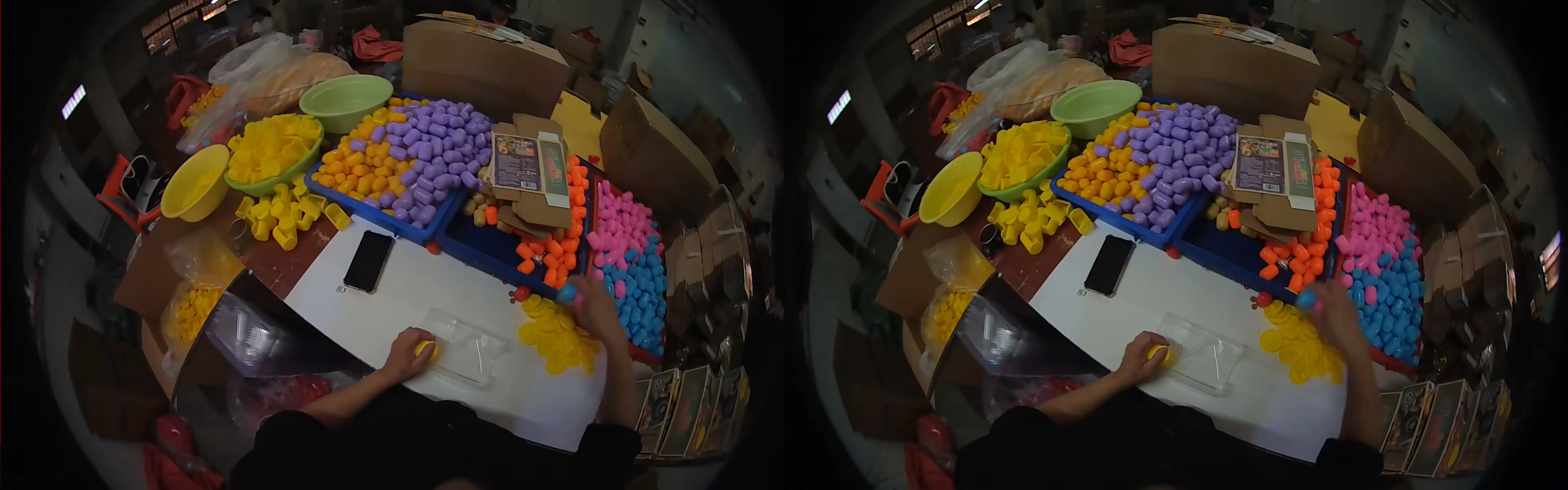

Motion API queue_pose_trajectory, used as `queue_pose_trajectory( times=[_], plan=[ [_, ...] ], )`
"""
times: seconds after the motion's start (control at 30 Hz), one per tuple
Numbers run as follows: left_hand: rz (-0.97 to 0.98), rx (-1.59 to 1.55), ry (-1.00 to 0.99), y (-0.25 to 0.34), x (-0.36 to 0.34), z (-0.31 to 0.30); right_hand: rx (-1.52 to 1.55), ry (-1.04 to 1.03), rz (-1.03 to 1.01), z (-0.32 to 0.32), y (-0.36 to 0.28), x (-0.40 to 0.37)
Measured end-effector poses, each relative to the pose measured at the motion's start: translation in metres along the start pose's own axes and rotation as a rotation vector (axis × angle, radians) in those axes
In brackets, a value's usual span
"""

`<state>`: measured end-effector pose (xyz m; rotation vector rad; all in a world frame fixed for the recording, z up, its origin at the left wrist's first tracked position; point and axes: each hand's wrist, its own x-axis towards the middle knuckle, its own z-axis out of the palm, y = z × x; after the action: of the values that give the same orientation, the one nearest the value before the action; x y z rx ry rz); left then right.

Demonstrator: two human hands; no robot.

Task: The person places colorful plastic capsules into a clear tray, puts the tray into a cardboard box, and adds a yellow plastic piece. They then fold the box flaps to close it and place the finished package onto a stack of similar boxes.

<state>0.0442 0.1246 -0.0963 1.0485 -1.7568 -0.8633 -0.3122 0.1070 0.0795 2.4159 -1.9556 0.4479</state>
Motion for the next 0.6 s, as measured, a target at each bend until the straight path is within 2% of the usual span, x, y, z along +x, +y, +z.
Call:
queue_pose_trajectory(
  times=[0.03,0.07,0.1,0.17,0.3,0.37,0.4,0.47,0.6],
  plan=[
    [-0.004,0.013,-0.018,0.0,0.0,-0.001,0.172,-0.163,-0.04,0.01,-0.042,-0.004],
    [-0.003,0.031,-0.019,0.001,0.001,-0.002,0.17,-0.377,-0.153,0.029,-0.077,-0.006],
    [0.01,0.049,-0.006,0.004,0.002,-0.001,0.184,-0.494,-0.259,0.044,-0.111,-0.009],
    [0.026,0.074,0.009,0.005,0.001,0.004,0.085,-0.507,-0.437,0.11,-0.132,-0.023],
    [0.057,0.188,0.086,0.004,0.0,0.0,0.27,-0.444,-0.377,0.132,-0.123,-0.022],
    [0.064,0.206,0.09,0.003,0.0,-0.001,0.765,-0.534,-0.349,0.125,-0.112,-0.031],
    [0.073,0.199,0.084,0.003,0.001,-0.001,0.763,-0.535,-0.347,0.118,-0.11,-0.032],
    [0.077,0.188,0.075,0.003,0.003,0.003,0.995,-0.766,-0.091,0.107,-0.105,-0.032],
    [0.007,0.151,-0.001,0.011,0.01,-0.001,0.896,-0.768,-0.121,0.125,-0.112,-0.022]
  ],
)
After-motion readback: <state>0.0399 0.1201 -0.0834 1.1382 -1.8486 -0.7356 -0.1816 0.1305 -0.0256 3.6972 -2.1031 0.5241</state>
